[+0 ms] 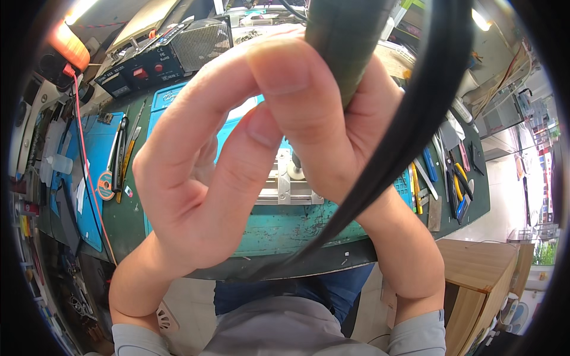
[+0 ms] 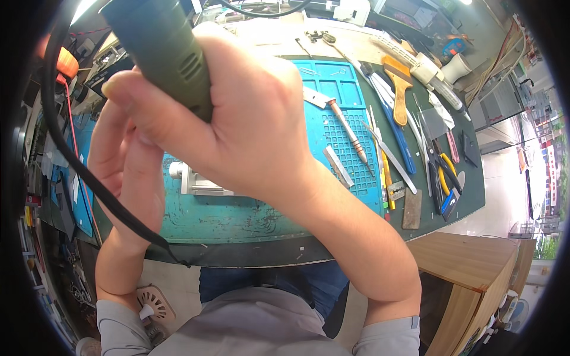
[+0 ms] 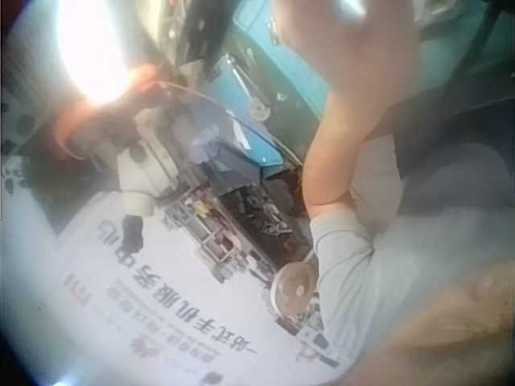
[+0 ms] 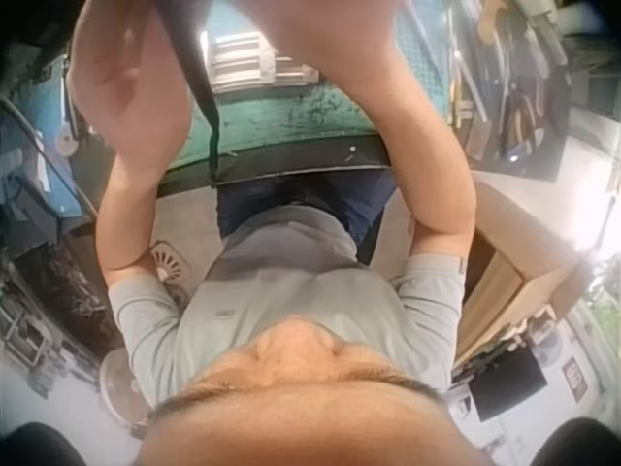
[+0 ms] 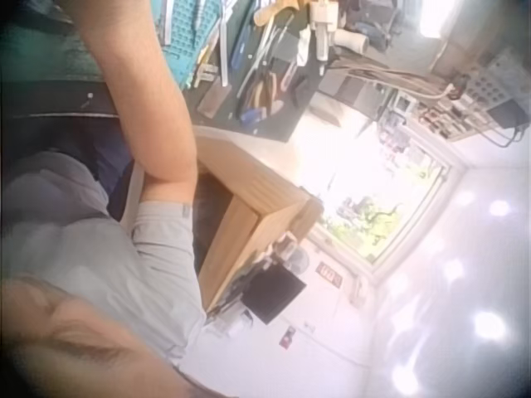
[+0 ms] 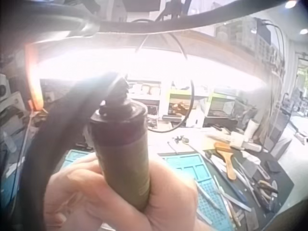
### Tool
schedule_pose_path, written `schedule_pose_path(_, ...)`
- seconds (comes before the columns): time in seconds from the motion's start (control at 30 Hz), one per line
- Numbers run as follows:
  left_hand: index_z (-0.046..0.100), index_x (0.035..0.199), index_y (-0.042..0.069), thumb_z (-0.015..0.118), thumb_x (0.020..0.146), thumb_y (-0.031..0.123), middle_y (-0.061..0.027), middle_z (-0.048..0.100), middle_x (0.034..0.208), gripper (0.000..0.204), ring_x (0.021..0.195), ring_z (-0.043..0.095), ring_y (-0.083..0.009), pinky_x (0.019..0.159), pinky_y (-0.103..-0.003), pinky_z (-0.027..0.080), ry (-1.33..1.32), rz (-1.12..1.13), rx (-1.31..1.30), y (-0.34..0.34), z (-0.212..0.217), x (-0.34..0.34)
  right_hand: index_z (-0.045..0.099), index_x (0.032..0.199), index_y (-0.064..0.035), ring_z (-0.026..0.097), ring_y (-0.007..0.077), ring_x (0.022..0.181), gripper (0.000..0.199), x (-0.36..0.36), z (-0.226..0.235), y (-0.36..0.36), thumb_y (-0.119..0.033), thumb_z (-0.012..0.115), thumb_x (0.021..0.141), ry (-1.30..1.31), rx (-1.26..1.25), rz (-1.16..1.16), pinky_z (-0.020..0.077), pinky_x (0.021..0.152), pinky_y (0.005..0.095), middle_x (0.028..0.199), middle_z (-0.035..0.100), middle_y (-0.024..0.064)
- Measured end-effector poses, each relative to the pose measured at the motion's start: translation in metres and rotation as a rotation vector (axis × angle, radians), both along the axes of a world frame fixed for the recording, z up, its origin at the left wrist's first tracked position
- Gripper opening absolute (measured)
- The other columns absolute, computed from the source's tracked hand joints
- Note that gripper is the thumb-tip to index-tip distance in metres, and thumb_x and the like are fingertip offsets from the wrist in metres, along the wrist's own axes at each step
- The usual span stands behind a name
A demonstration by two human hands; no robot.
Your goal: The person uses a rotary tool to grind or deburr a small metal assembly held on a blue workbench. They then insert a small metal piece into the assembly, rotate a cylindrical component, and brush away debris before repeating the grinding and insertion steps.
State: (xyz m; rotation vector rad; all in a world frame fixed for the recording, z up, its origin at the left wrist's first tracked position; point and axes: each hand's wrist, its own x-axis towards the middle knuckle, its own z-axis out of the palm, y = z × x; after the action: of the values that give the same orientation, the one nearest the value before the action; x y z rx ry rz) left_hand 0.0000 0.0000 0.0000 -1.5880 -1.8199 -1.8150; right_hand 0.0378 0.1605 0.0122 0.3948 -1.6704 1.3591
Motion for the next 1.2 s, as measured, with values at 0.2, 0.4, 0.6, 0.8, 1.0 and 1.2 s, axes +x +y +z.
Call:
schedule_pose_path(0.2, 0.046, 0.161, 0.001, 0.056, 0.116, 0.017, -0.0142, 0.059, 0.155, 0.049, 0.143, 0.056, -0.0239, 0.122, -0.042, 0.043, -0.022, 0.020, -0.002, 0.000, 0.000, 0.004, 0.074, 0.090, -0.0009, 0.068, 0.0168, 0.055, 0.027, -0.003, -0.003, 0.000, -0.025, 0.084, 0.094, 0.021, 0.018, -0.017, 0.0530, 0.053, 0.0299, 0.067, 0.072, 0.0076)
schedule_pose_path(0.4, 0.046, 0.162, 0.001, 0.055, 0.116, 0.017, -0.0144, 0.059, 0.156, 0.049, 0.143, 0.056, -0.0241, 0.122, -0.042, 0.042, -0.061, 0.015, -0.019, -0.001, 0.004, 0.006, 0.074, 0.090, -0.0004, 0.068, 0.0164, 0.055, 0.028, -0.001, -0.001, -0.003, -0.026, 0.084, 0.094, -0.024, -0.068, 0.037, 0.0529, 0.053, 0.0296, 0.067, 0.072, 0.0076)
schedule_pose_path(0.6, 0.046, 0.162, 0.000, 0.056, 0.116, 0.018, -0.0146, 0.059, 0.156, 0.050, 0.143, 0.056, -0.0239, 0.122, -0.042, 0.042, -0.086, 0.026, -0.027, -0.001, 0.006, 0.009, 0.073, 0.089, -0.0004, 0.068, 0.0169, 0.055, 0.029, -0.003, -0.003, -0.003, -0.027, 0.085, 0.093, 0.006, -0.022, -0.019, 0.0528, 0.052, 0.0300, 0.067, 0.072, 0.0083)
schedule_pose_path(0.8, 0.046, 0.162, -0.001, 0.057, 0.115, 0.018, -0.0145, 0.059, 0.156, 0.051, 0.144, 0.055, -0.0238, 0.122, -0.042, 0.041, -0.164, -0.018, 0.053, -0.004, 0.002, 0.007, 0.073, 0.089, -0.0005, 0.069, 0.0182, 0.055, 0.030, -0.001, -0.001, 0.002, -0.028, 0.085, 0.093, 0.014, 0.047, -0.052, 0.0532, 0.053, 0.0307, 0.066, 0.071, 0.0085)
schedule_pose_path(1.0, 0.045, 0.162, -0.002, 0.057, 0.115, 0.016, -0.0147, 0.058, 0.157, 0.052, 0.145, 0.055, -0.0239, 0.123, -0.042, 0.040, -0.294, 0.112, 0.261, -0.008, -0.032, 0.005, 0.073, 0.087, -0.0011, 0.068, 0.0193, 0.055, 0.030, -0.003, -0.002, -0.001, -0.028, 0.086, 0.092, 0.036, 0.042, -0.055, 0.0536, 0.053, 0.0313, 0.066, 0.071, 0.0083)
schedule_pose_path(1.2, 0.045, 0.162, -0.001, 0.056, 0.115, 0.014, -0.0151, 0.058, 0.157, 0.051, 0.145, 0.055, -0.0242, 0.124, -0.043, 0.039, -0.223, 0.222, 0.159, -0.017, -0.036, -0.002, 0.073, 0.097, -0.0017, 0.067, 0.0144, 0.063, 0.029, 0.004, 0.002, 0.002, -0.029, 0.082, 0.097, -0.049, 0.080, -0.009, 0.0518, 0.058, 0.0283, 0.073, 0.071, 0.0038)
